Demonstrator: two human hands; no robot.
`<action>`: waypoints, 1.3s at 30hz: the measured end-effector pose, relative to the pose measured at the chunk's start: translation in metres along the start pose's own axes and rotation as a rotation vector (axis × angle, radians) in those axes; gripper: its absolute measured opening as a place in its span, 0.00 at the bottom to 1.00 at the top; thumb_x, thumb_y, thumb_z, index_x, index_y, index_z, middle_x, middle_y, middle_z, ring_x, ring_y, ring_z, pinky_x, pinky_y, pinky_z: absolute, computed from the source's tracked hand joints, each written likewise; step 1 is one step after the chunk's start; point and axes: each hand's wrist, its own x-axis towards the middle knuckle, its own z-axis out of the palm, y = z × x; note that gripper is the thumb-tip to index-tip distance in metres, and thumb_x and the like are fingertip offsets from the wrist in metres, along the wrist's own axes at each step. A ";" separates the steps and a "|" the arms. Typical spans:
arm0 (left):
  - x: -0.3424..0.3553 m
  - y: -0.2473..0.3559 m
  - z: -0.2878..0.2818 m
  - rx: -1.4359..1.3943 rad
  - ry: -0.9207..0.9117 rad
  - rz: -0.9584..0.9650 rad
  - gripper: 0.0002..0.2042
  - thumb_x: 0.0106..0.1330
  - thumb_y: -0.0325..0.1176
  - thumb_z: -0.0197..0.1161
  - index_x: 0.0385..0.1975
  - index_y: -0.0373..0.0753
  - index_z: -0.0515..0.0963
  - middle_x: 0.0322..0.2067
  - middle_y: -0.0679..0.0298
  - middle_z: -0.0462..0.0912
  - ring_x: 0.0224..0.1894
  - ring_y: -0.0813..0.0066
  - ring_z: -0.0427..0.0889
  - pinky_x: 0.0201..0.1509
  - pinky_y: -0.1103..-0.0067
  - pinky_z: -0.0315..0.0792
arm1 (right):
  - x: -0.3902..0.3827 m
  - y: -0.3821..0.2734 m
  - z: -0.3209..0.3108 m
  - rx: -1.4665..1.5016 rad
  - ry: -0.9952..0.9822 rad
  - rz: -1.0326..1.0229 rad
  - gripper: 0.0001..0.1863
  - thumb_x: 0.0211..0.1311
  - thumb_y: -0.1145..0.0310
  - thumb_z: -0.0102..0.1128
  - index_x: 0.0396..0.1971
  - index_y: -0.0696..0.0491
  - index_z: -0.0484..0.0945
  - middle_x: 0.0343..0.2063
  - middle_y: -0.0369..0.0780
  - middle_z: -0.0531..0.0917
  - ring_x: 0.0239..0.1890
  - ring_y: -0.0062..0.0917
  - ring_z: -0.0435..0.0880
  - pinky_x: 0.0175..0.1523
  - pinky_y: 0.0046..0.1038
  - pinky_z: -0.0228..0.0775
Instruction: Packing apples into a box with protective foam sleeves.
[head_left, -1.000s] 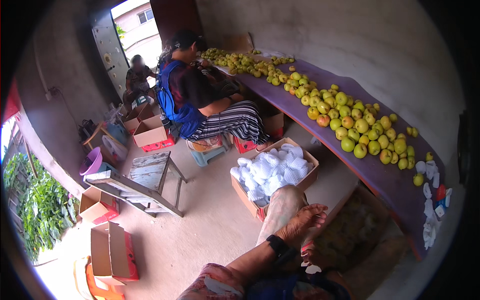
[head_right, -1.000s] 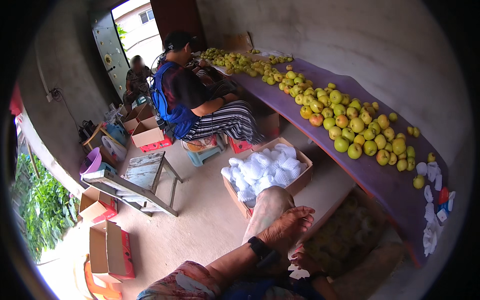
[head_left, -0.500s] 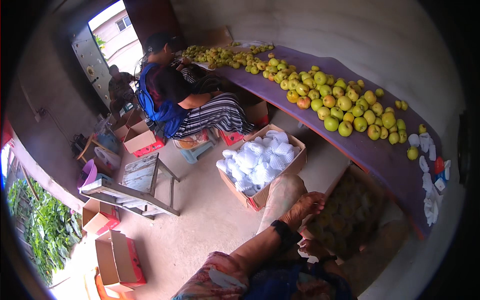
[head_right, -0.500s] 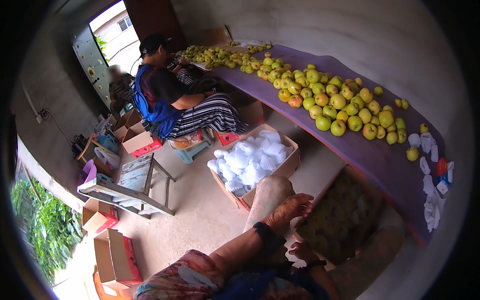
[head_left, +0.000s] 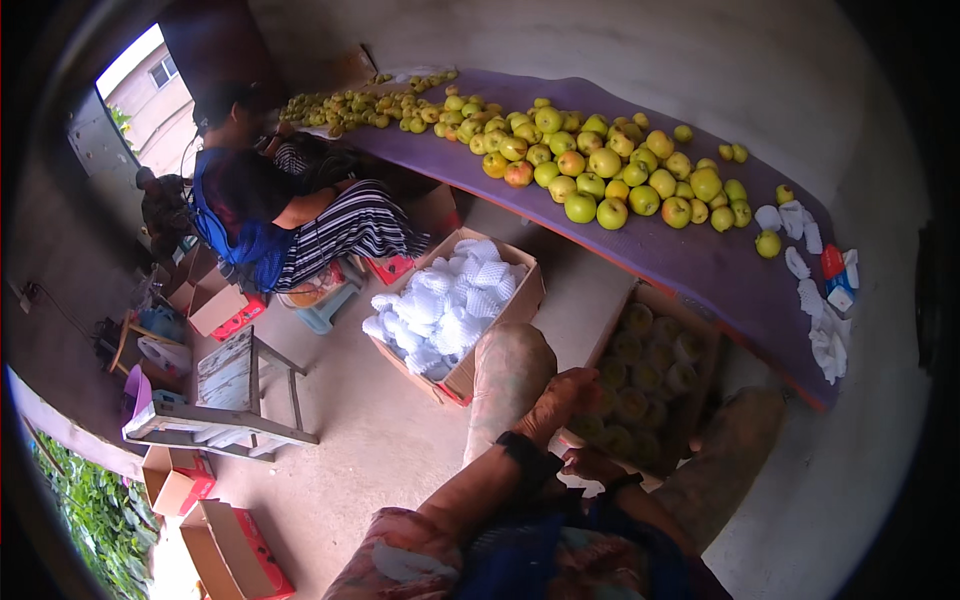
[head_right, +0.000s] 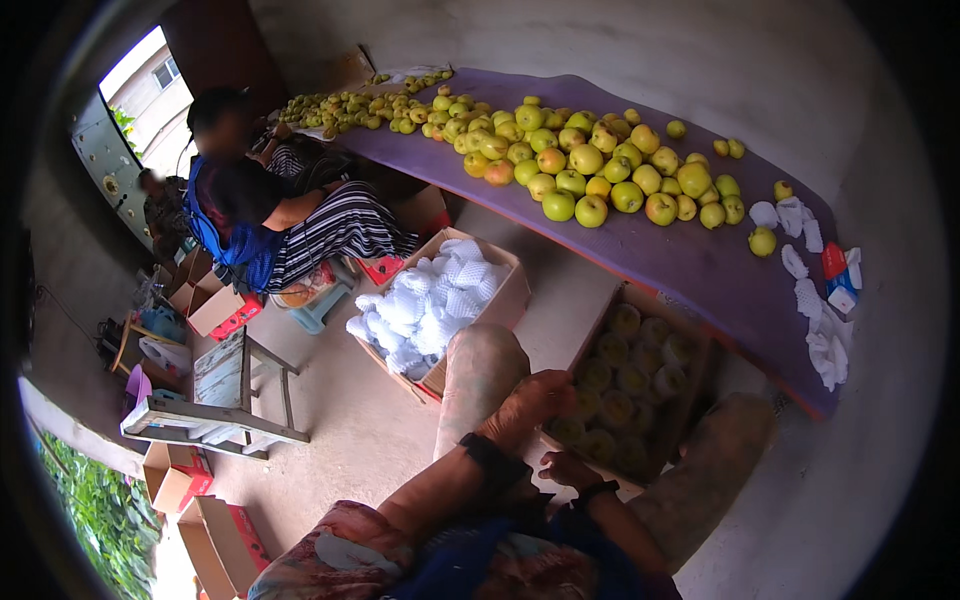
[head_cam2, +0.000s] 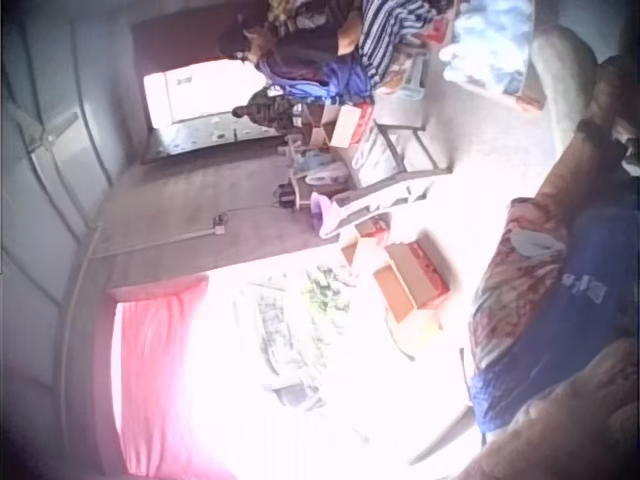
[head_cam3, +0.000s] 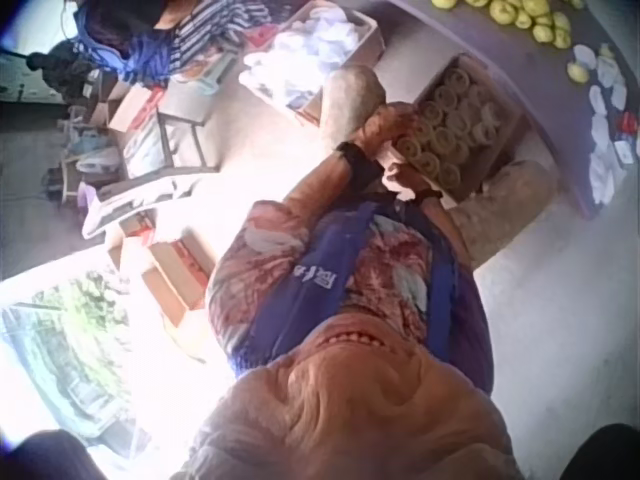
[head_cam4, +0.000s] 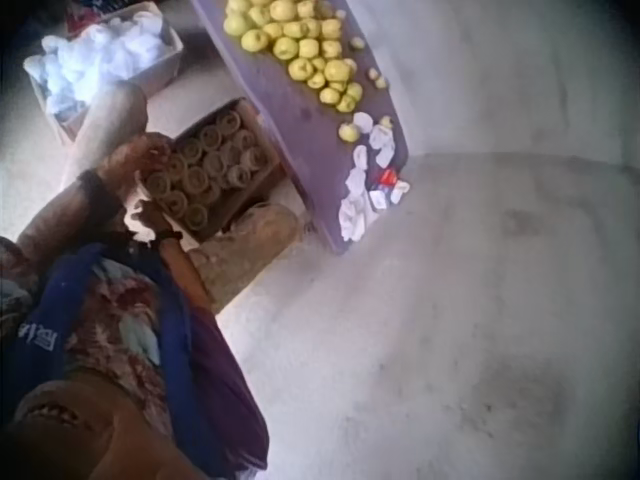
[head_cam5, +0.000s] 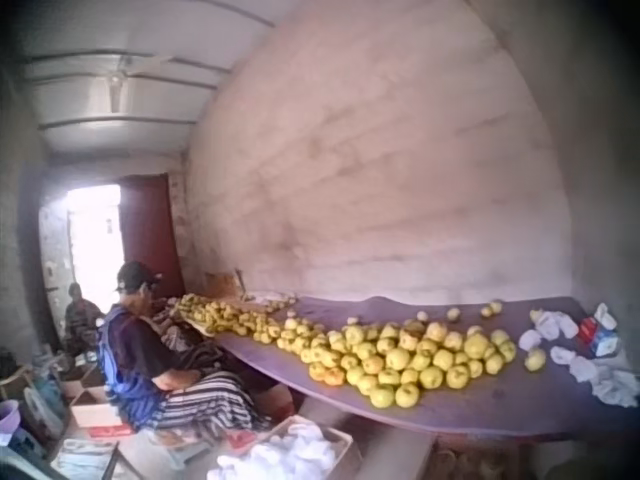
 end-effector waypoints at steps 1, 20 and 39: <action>-0.001 0.007 0.003 0.018 -0.007 0.020 0.18 0.63 0.41 0.59 0.47 0.34 0.73 0.36 0.62 0.78 0.37 0.72 0.79 0.42 0.77 0.77 | 0.002 0.003 0.001 0.025 -0.029 -0.016 0.23 0.52 0.60 0.65 0.45 0.59 0.77 0.43 0.49 0.81 0.48 0.38 0.79 0.53 0.33 0.69; -0.003 0.020 0.002 -0.116 0.063 -0.181 0.16 0.66 0.36 0.55 0.49 0.33 0.72 0.35 0.62 0.78 0.36 0.74 0.79 0.41 0.80 0.75 | -0.001 -0.005 0.006 0.127 -0.030 0.067 0.22 0.50 0.63 0.65 0.45 0.57 0.75 0.43 0.49 0.80 0.49 0.38 0.78 0.51 0.35 0.68; 0.010 0.014 -0.009 -0.110 0.067 -0.189 0.18 0.65 0.40 0.57 0.50 0.35 0.71 0.36 0.60 0.79 0.35 0.72 0.79 0.40 0.77 0.75 | 0.000 -0.013 0.000 0.071 -0.059 0.052 0.24 0.49 0.63 0.67 0.46 0.56 0.75 0.36 0.48 0.82 0.42 0.38 0.81 0.47 0.35 0.70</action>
